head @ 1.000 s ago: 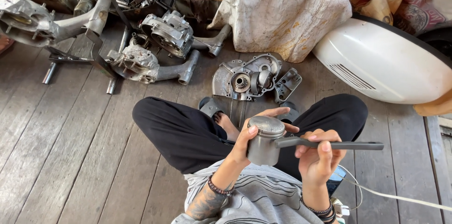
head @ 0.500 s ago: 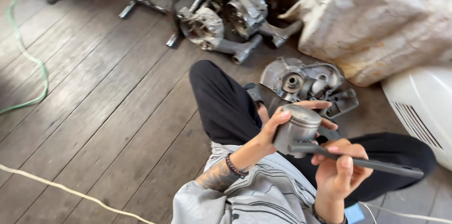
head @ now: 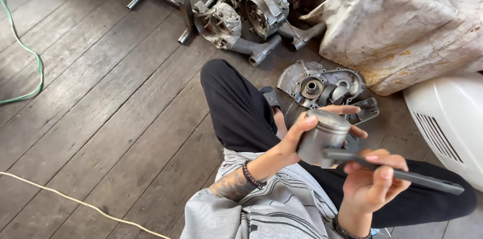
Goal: Inspecting a motorcycle piston and fitting a brake shoe into an engine casing.
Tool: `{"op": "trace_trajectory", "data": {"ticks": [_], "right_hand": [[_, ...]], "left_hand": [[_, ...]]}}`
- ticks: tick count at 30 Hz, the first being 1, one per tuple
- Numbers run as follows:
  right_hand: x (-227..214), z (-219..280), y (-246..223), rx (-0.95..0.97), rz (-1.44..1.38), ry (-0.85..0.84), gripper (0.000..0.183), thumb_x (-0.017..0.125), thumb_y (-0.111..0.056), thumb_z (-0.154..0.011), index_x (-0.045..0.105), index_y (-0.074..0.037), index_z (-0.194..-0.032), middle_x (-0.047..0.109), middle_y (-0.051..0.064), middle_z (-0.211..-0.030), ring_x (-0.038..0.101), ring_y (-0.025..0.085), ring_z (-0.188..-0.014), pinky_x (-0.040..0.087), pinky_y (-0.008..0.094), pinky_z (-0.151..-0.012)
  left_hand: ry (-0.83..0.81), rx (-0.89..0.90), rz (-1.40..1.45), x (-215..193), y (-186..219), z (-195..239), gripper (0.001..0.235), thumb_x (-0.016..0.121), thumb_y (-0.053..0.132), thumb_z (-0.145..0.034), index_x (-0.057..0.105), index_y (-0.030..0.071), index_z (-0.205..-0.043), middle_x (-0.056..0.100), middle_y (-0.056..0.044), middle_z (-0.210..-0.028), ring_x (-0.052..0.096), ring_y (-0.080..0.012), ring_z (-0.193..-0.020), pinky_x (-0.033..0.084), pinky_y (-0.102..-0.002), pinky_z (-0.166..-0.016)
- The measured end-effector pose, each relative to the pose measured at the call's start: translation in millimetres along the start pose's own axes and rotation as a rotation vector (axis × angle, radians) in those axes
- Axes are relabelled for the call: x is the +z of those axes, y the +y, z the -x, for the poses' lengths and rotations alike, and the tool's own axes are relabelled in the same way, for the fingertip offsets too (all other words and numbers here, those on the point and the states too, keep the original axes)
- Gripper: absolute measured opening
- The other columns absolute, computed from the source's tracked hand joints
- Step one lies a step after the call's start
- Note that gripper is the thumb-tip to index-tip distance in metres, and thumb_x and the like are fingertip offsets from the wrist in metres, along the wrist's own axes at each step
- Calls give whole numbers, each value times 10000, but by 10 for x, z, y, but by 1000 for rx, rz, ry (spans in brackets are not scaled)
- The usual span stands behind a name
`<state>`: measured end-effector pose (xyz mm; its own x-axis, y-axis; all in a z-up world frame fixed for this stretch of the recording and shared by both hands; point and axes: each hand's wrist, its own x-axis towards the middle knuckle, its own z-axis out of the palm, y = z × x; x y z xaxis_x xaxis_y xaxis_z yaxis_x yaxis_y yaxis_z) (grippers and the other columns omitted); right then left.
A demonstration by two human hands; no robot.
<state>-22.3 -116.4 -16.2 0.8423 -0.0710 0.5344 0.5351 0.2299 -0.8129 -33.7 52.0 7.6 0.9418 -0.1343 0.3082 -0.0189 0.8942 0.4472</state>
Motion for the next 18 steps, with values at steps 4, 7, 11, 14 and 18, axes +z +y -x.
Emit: {"op": "trace_trajectory", "data": {"ticks": [4, 7, 11, 14, 18], "right_hand": [[81, -226, -132, 64, -129, -47, 312, 534, -414, -1100, 486, -131, -977, 444, 59, -665, 464, 145, -479, 479, 296, -518], [78, -137, -120, 58, -61, -34, 340, 536, -437, -1088, 488, -130, -948, 483, 58, -700, 460, 146, -457, 460, 291, -538], [18, -51, 6, 42, -74, -51, 274, 524, -344, -1072, 497, -109, -933, 463, 41, -734, 461, 154, -473, 417, 255, -398], [87, -141, -55, 48, -100, -67, 301, 531, -405, -1102, 487, -132, -983, 470, 46, -753, 479, 149, -493, 518, 349, -620], [124, -113, -80, 56, -32, -22, 336, 520, -421, -1086, 474, -122, -939, 454, 57, -742, 425, 157, -448, 391, 254, -428]], "left_hand": [[-42, 13, -236, 119, 58, -13, 847, 620, 569, -974, 488, -42, -1545, 710, -215, -1268, 731, -275, -1129, 560, -395, -1082], [-45, 4, -215, 120, 108, 10, 861, 651, 553, -959, 479, -52, -1546, 706, -229, -1272, 721, -272, -1158, 568, -360, -1058], [3, 15, -160, 88, 127, 39, 823, 622, 540, -967, 476, -34, -1540, 696, -267, -1254, 736, -293, -920, 601, -349, -801], [-10, -3, -151, 129, 159, 63, 825, 626, 526, -981, 466, -50, -1550, 702, -235, -1269, 742, -259, -810, 604, -330, -721], [-7, 47, -185, 100, 146, 40, 823, 645, 526, -970, 492, -46, -1541, 716, -231, -1244, 751, -235, -1001, 599, -310, -862]]}}
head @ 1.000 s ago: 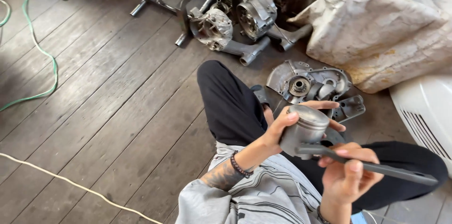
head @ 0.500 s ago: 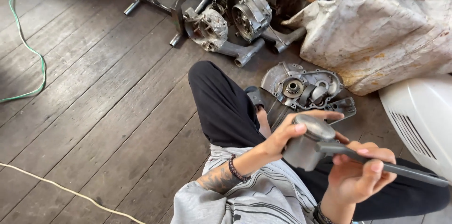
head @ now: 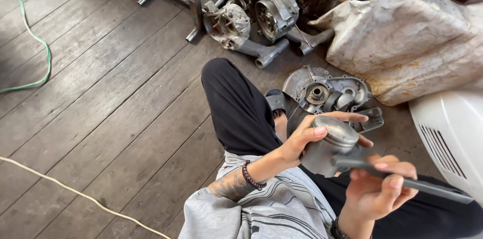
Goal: Inspecting a motorcycle piston and fitting a brake shoe into an engine casing.
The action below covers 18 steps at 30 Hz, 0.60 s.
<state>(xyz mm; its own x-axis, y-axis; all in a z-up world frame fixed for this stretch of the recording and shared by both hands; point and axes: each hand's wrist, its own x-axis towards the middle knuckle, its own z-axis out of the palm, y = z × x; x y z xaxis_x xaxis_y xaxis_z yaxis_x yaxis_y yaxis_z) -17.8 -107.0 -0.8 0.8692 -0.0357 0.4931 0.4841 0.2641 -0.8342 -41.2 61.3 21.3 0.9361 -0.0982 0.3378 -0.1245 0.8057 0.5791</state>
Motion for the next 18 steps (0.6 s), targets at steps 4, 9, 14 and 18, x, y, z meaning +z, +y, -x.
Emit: {"op": "trace_trajectory", "data": {"ticks": [4, 9, 14, 18], "right_hand": [[103, 93, 5, 46, -11, -85, 332, 528, -409, -1065, 486, -115, -916, 424, 42, -708, 423, 186, -441, 401, 281, -372], [132, -24, 17, -50, -47, -106, 329, 503, -424, -1132, 437, -123, -1018, 404, 50, -748, 420, 162, -503, 514, 334, -619], [150, 124, 136, -25, -36, -181, 304, 523, -422, -1106, 463, -148, -990, 490, 20, -817, 497, 185, -546, 465, 322, -478], [289, 251, 152, 43, -122, -284, 245, 505, -379, -1108, 432, -158, -1032, 481, 53, -873, 448, 198, -535, 415, 323, -378]], "left_hand": [[44, 72, 12, -87, 64, 28, 797, 572, 550, -990, 506, -19, -1543, 696, -281, -1275, 727, -276, -1095, 561, -348, -1000], [-59, 53, -114, -109, 145, 122, 697, 655, 479, -1032, 557, -11, -1518, 750, -181, -1261, 739, -231, -1193, 552, -331, -1143], [-12, 93, -27, -157, 273, 238, 703, 640, 433, -1047, 518, -44, -1549, 734, -227, -1282, 718, -285, -1226, 564, -391, -1131], [171, 104, -14, -117, 332, 608, 707, 606, 471, -1053, 527, -55, -1520, 711, -252, -1275, 720, -283, -1157, 568, -386, -1046]]}}
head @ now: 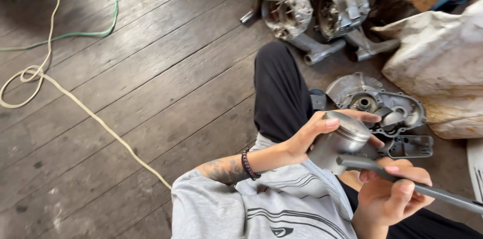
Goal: Inspecting a motorcycle piston and fitting a brake shoe into an engine casing.
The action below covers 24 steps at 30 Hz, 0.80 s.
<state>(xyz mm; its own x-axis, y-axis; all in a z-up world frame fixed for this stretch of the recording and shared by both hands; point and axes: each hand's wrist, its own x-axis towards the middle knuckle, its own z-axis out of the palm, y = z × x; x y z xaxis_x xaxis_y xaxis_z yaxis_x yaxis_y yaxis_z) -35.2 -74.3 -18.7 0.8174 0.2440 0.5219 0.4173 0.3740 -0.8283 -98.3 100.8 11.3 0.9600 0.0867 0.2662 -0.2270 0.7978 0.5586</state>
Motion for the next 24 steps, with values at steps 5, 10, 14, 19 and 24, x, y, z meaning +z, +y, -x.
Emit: {"op": "trace_trajectory", "data": {"ticks": [5, 10, 14, 19, 24], "right_hand": [[137, 78, 2, 109, -79, -42, 158, 460, -270, -1106, 465, -130, -1033, 495, 52, -903, 466, 188, -553, 438, 283, -430], [84, 45, -37, 107, -38, -52, 202, 487, -337, -1118, 482, -145, -1056, 551, 18, -928, 506, 194, -565, 456, 300, -448], [59, -32, -71, 112, -16, -7, 286, 509, -428, -1147, 464, -155, -1074, 515, 26, -941, 468, 152, -619, 461, 256, -560], [24, -7, 30, 72, -116, -82, 233, 505, -392, -1168, 525, -168, -1110, 585, 13, -916, 552, 91, -616, 538, 190, -576], [128, 62, -19, 40, 4, 3, 310, 495, -427, -1154, 437, -127, -1100, 512, 63, -983, 496, 177, -656, 476, 298, -581]], "left_hand": [[136, 154, 81, 152, 44, 290, 685, 596, 443, -1064, 526, -71, -1511, 702, -273, -1267, 728, -282, -1102, 570, -364, -1010], [82, 153, 58, 107, -20, 129, 734, 600, 495, -1049, 517, -45, -1540, 697, -267, -1295, 711, -282, -1174, 560, -356, -1056], [11, 147, 28, 115, 24, 118, 743, 683, 456, -1024, 531, -47, -1548, 729, -216, -1290, 730, -248, -1176, 575, -343, -1040], [-38, 161, 158, 61, -79, 125, 683, 584, 408, -1092, 505, -81, -1562, 717, -261, -1317, 749, -302, -1158, 579, -381, -1064], [2, 125, -13, 5, -147, 102, 680, 588, 463, -1077, 556, -46, -1526, 736, -192, -1285, 738, -238, -1164, 588, -328, -1032]]}}
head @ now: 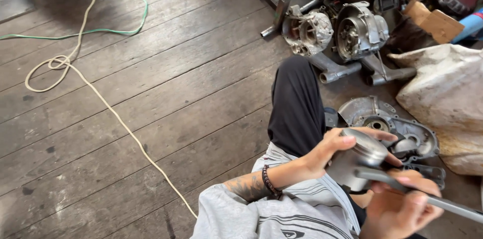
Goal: Inspecting a motorcycle piston and fitting a brake shoe into an engine casing.
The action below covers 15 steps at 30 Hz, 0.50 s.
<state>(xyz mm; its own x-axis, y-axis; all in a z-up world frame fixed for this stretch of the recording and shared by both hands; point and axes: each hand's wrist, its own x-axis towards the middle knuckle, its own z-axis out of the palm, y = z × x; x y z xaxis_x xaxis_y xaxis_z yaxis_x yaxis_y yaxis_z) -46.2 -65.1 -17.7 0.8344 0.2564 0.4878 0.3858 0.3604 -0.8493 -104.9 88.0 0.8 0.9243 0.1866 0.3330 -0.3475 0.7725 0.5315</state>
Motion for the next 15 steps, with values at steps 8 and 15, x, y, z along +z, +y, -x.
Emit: {"op": "trace_trajectory", "data": {"ticks": [8, 15], "right_hand": [[-76, 63, 15, 50, -56, 7, 275, 533, -430, -1135, 490, -162, -1092, 544, 30, -921, 524, 155, -637, 545, 287, -697], [-294, -88, 161, 82, -122, 134, 238, 502, -343, -1166, 495, -138, -1045, 549, 39, -969, 521, 164, -640, 503, 251, -627]], "left_hand": [[15, -23, -148, 30, 32, -34, 708, 595, 515, -1039, 566, -11, -1512, 747, -153, -1235, 722, -201, -1159, 567, -308, -1048], [95, 1, -133, 102, -20, -96, 688, 631, 539, -989, 642, -7, -1408, 744, -64, -1150, 696, -103, -1024, 527, -210, -895]]}}
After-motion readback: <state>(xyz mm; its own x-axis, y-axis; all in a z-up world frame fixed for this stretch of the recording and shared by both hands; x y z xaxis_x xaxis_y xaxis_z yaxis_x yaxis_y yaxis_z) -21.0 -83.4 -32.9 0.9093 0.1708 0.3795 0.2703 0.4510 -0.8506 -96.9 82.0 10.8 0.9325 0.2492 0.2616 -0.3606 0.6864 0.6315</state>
